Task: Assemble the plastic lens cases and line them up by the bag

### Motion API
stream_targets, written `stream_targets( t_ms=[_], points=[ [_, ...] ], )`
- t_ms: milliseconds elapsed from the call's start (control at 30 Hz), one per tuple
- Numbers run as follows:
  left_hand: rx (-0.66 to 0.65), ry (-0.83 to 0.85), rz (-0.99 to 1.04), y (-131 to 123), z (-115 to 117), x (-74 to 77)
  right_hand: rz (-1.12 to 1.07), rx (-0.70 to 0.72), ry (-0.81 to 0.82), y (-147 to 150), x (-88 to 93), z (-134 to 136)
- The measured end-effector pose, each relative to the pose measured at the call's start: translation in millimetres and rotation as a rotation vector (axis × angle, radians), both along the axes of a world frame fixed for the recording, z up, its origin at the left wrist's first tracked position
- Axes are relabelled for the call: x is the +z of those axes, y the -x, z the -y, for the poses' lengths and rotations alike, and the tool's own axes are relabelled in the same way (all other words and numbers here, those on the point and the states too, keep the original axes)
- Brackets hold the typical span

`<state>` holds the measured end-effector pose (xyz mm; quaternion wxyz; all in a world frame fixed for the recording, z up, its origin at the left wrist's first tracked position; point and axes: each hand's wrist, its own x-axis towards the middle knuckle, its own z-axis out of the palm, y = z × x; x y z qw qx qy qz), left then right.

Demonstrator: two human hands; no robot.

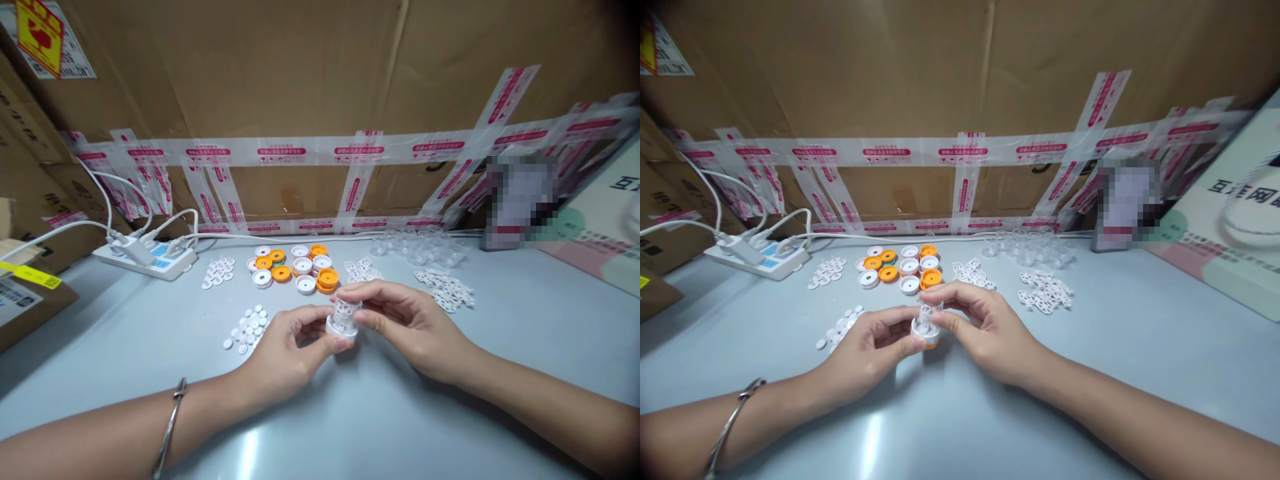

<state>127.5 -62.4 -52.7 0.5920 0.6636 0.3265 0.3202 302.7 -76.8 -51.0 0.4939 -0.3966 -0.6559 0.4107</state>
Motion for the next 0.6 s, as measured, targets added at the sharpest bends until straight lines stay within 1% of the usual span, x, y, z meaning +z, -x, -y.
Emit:
stream_targets(
  t_ms=[133,300,500,533,600],
  points=[
    [0.007,-0.042,-0.051,1,1,-0.2,-0.005,0.014,0.016,0,0.1,0],
    [-0.011,-0.020,-0.033,1,3,-1.4,-0.032,0.004,0.015,1,-3.9,0],
    [0.034,-0.038,-0.086,0,1,-3.1,-0.038,-0.106,0.007,6,-13.7,2],
    [0.040,-0.040,-0.088,0,1,-3.4,-0.050,-0.104,0.009,7,-13.7,3],
    [0.045,-0.036,-0.072,0,1,-3.7,-0.096,-0.035,0.046,8,-11.6,4]
  ],
)
